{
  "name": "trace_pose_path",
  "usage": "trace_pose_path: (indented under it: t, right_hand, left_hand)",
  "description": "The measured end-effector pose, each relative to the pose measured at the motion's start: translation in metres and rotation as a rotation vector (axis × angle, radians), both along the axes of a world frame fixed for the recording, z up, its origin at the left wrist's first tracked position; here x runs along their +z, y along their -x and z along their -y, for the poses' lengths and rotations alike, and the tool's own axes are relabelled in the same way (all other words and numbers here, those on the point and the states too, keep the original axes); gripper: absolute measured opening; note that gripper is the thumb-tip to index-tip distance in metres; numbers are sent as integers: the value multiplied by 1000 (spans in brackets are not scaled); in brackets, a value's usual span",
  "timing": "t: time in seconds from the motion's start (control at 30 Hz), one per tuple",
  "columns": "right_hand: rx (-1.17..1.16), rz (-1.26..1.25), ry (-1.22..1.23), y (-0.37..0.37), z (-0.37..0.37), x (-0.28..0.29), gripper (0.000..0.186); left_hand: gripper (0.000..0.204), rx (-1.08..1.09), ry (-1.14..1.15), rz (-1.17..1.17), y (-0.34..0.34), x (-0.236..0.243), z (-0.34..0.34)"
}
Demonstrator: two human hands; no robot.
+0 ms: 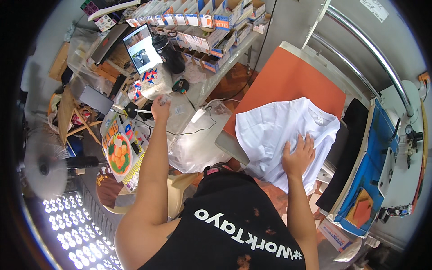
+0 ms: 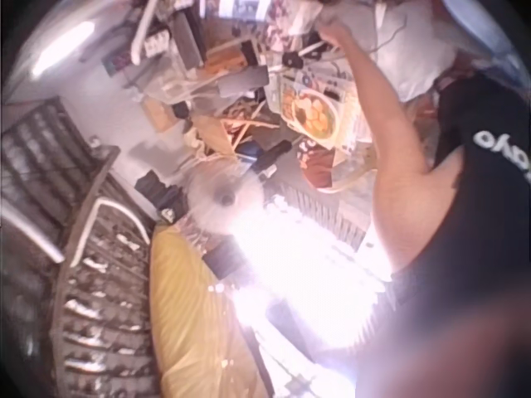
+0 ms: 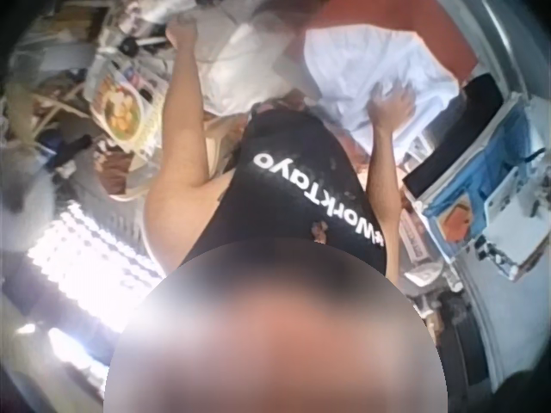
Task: The person places t-shirts on a heat press, aligns them, and operates the machine to apply designs. They handle multiple shirts, including white and black ones, and move them between the press and a nearby table.
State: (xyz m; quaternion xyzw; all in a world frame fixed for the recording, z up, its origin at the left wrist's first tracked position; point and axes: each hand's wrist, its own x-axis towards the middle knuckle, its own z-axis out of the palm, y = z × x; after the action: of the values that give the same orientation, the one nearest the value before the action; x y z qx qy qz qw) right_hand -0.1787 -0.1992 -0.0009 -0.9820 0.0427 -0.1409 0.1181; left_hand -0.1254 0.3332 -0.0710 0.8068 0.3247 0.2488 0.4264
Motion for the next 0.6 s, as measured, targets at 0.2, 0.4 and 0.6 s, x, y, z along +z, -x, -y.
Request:
trace_pose_path:
  t: [0.2, 0.4, 0.6]
  right_hand:
    - [8, 13, -34, 0, -1, 0, 53]
    - [3, 4, -54, 6, 0, 7, 53]
    - [-16, -18, -60, 4, -2, 9, 53]
  left_hand:
    - [58, 9, 631, 215, 8, 22, -7]
    - [42, -72, 763, 436, 1, 81, 2]
    - [37, -273, 699, 568, -57, 161, -34]
